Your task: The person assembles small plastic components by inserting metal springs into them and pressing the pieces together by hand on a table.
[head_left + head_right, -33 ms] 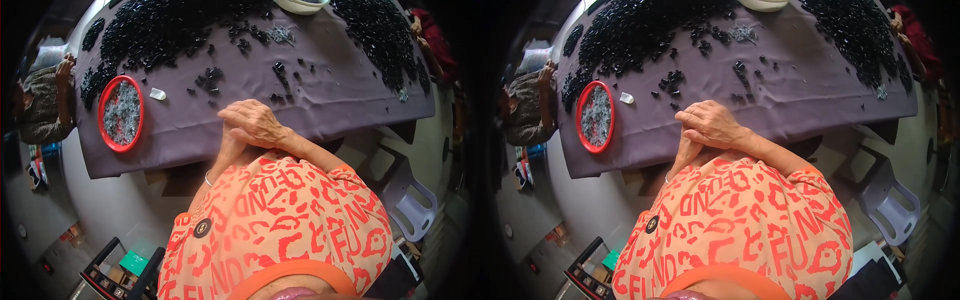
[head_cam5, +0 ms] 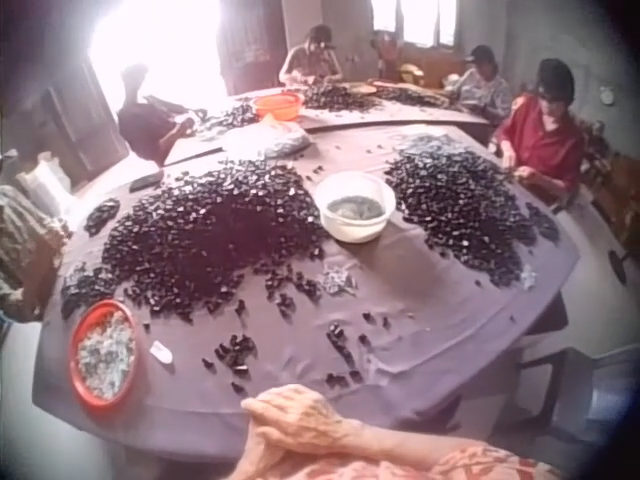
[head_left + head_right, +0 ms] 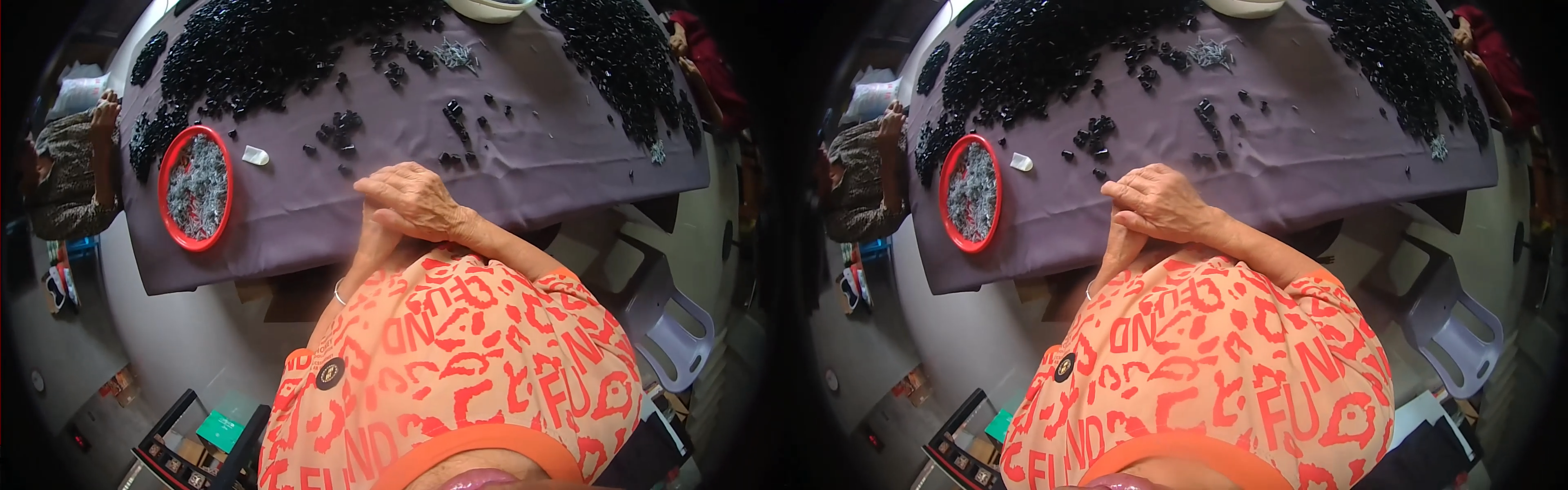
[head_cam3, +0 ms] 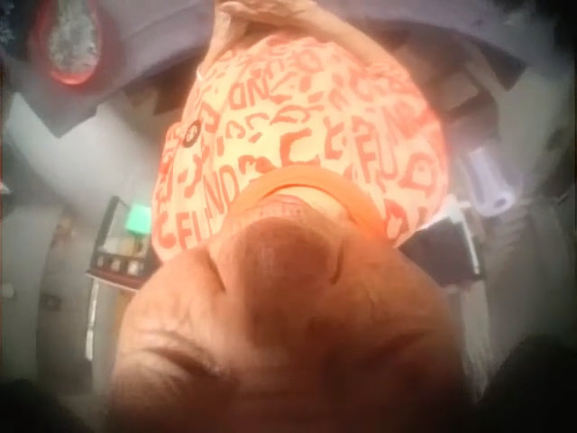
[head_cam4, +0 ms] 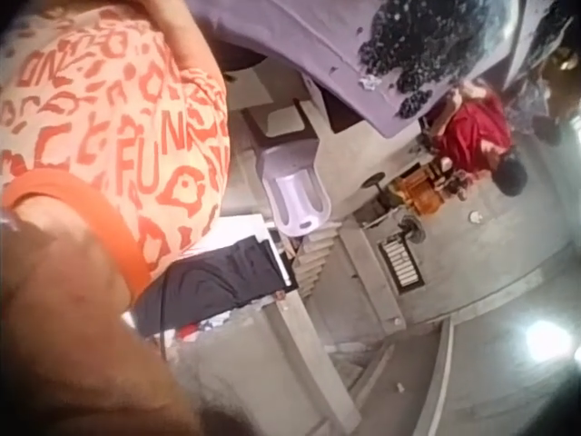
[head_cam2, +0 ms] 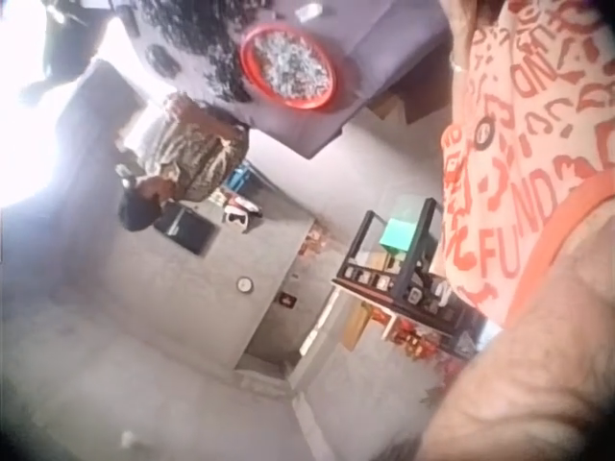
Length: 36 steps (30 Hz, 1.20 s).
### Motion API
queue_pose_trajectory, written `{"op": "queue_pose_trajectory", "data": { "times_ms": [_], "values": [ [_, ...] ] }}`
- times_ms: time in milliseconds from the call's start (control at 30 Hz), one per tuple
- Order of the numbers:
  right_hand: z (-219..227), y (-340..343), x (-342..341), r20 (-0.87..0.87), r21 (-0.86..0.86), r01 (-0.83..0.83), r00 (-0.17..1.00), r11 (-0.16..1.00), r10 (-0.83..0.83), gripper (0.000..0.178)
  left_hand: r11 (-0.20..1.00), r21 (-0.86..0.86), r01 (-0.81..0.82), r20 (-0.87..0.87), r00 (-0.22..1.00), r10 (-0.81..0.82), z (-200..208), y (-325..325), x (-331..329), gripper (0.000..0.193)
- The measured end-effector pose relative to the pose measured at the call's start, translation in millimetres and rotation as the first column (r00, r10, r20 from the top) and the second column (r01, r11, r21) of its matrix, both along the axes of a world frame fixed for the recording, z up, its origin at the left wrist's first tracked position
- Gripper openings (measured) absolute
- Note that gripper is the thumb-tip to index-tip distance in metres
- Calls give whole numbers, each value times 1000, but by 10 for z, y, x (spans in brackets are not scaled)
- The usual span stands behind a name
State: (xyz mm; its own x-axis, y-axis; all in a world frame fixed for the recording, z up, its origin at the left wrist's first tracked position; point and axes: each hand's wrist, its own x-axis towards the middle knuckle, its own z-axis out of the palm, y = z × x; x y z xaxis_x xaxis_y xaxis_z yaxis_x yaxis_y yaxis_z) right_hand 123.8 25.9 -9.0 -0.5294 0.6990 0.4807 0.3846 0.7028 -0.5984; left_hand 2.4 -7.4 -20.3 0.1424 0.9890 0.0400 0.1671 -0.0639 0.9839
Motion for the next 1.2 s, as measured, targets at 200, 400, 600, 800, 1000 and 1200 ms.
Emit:
{"op": "queue_pose_trajectory", "data": {
  "times_ms": [200, 400, 600, 800, 1000, 1200],
  "values": [
    [-7, 5, -52, 54, -10, 22, 998, 1000, -22, 42, 999, -40, 5, 71, 997, -2, -170, -57, -61, 19],
    [-48, 11, -52, 25, -65, 29, 999, 998, -27, 43, 980, -182, 78, 236, 971, -33, -211, -56, -66, 22],
    [-92, 4, -89, 2, 14, 60, 998, 998, -60, 48, 813, -554, 178, 676, 666, 315, -426, -101, -88, 32],
    [-21, -1, -74, 70, -65, 42, 997, 997, -37, 49, 966, -252, 62, 337, 941, 28, -219, -26, -28, 22],
    [-17, -27, -69, 116, -57, 71, 991, 996, -64, 51, 946, -306, 109, 209, 977, -45, -121, -39, -69, 20],
    [-80, -28, -32, 89, -122, 48, 995, 991, -38, 48, 921, -354, 159, 83, 987, -139, -24, -24, -59, 19]
  ]
}}
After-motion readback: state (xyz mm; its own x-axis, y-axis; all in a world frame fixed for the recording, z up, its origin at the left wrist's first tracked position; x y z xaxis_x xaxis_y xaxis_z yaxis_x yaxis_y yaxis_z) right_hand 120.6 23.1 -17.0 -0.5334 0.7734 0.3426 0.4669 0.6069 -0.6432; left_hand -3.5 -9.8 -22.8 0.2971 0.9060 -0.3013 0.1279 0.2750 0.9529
